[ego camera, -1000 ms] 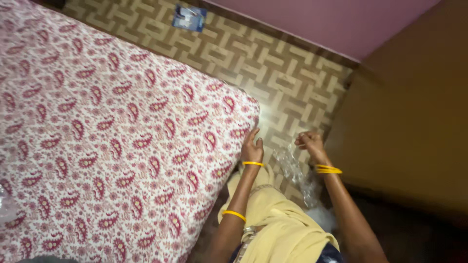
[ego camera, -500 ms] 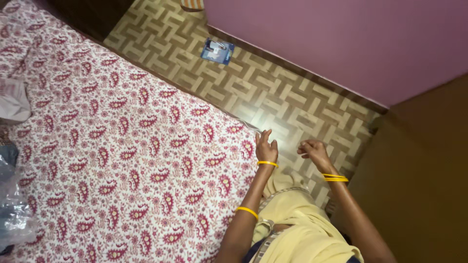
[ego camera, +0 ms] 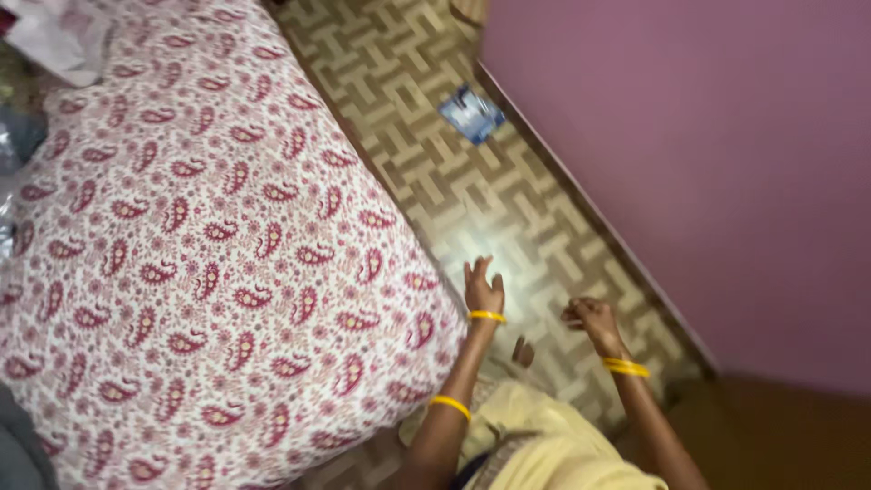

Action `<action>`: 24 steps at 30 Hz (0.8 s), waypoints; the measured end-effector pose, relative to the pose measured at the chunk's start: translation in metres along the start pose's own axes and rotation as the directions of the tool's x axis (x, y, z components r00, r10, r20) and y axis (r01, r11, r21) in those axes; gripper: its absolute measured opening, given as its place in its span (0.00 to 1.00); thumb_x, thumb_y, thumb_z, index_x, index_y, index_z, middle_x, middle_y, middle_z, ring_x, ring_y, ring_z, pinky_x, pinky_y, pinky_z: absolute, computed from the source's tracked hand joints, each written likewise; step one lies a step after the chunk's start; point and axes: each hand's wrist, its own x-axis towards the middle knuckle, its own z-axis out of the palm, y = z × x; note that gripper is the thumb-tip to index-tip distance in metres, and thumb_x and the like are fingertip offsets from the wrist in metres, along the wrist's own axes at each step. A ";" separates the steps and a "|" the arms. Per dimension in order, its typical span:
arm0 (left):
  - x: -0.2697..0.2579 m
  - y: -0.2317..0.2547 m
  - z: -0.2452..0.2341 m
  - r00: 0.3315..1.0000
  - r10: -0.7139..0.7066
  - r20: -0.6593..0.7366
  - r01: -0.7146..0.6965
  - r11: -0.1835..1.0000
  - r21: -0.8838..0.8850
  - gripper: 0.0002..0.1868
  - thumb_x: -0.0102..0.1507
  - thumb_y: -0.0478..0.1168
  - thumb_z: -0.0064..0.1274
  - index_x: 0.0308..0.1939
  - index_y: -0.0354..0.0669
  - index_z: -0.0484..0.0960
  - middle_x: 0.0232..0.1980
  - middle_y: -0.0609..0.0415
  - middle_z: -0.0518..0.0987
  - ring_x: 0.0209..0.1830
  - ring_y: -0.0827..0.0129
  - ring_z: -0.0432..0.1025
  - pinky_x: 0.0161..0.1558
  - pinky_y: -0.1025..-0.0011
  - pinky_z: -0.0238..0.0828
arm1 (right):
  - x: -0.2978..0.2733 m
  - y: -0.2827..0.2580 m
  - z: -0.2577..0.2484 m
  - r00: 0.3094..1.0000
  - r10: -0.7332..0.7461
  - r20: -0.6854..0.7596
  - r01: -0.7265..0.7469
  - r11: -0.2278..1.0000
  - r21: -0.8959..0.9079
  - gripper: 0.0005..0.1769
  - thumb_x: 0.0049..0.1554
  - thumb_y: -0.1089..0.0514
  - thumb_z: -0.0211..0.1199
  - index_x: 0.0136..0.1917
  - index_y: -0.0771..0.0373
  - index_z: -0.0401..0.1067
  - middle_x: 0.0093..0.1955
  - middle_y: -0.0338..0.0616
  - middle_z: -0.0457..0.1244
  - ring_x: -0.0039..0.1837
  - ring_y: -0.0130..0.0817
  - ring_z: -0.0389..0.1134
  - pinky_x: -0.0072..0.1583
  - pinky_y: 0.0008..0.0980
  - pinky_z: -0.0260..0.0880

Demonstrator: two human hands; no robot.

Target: The person folds a pair of trousers and places them on a stack of clothes, then maneuvers a black bag into a storage container and packs various tubes and a small box into a white and pink bag.

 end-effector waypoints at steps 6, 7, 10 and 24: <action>0.022 0.078 0.048 0.991 -0.102 -0.084 0.101 0.995 -0.012 0.26 0.57 0.34 0.58 0.61 0.49 0.78 0.69 0.48 0.74 0.78 0.42 0.54 0.67 0.53 0.59 | 0.090 -0.063 -0.042 0.996 -0.001 0.090 0.013 0.991 -0.135 0.20 0.64 0.56 0.55 0.61 0.76 0.73 0.50 0.55 0.72 0.51 0.45 0.76 0.50 0.39 0.76; 0.030 0.088 0.047 0.987 -0.150 -0.049 0.151 0.988 0.015 0.26 0.57 0.34 0.58 0.61 0.49 0.78 0.70 0.48 0.72 0.79 0.43 0.52 0.62 0.51 0.59 | 0.104 -0.073 -0.041 0.992 -0.011 0.127 0.030 0.988 -0.152 0.20 0.64 0.56 0.55 0.61 0.76 0.73 0.50 0.55 0.72 0.51 0.45 0.76 0.50 0.39 0.76; 0.055 0.101 0.039 0.975 -0.192 -0.110 0.198 0.979 0.043 0.26 0.58 0.33 0.59 0.61 0.48 0.77 0.71 0.47 0.72 0.79 0.42 0.52 0.65 0.47 0.56 | 0.142 -0.097 -0.022 0.963 -0.068 0.259 0.095 0.991 -0.095 0.20 0.64 0.56 0.54 0.60 0.75 0.72 0.50 0.56 0.72 0.51 0.43 0.76 0.50 0.38 0.77; 0.278 0.067 -0.010 0.781 -0.116 -0.614 0.175 0.984 0.036 0.26 0.56 0.31 0.58 0.59 0.43 0.77 0.61 0.43 0.78 0.71 0.34 0.60 0.69 0.50 0.57 | 0.347 -0.226 0.157 0.724 -0.068 0.686 0.225 0.964 -0.142 0.18 0.63 0.54 0.56 0.56 0.72 0.74 0.48 0.53 0.72 0.48 0.41 0.76 0.47 0.38 0.77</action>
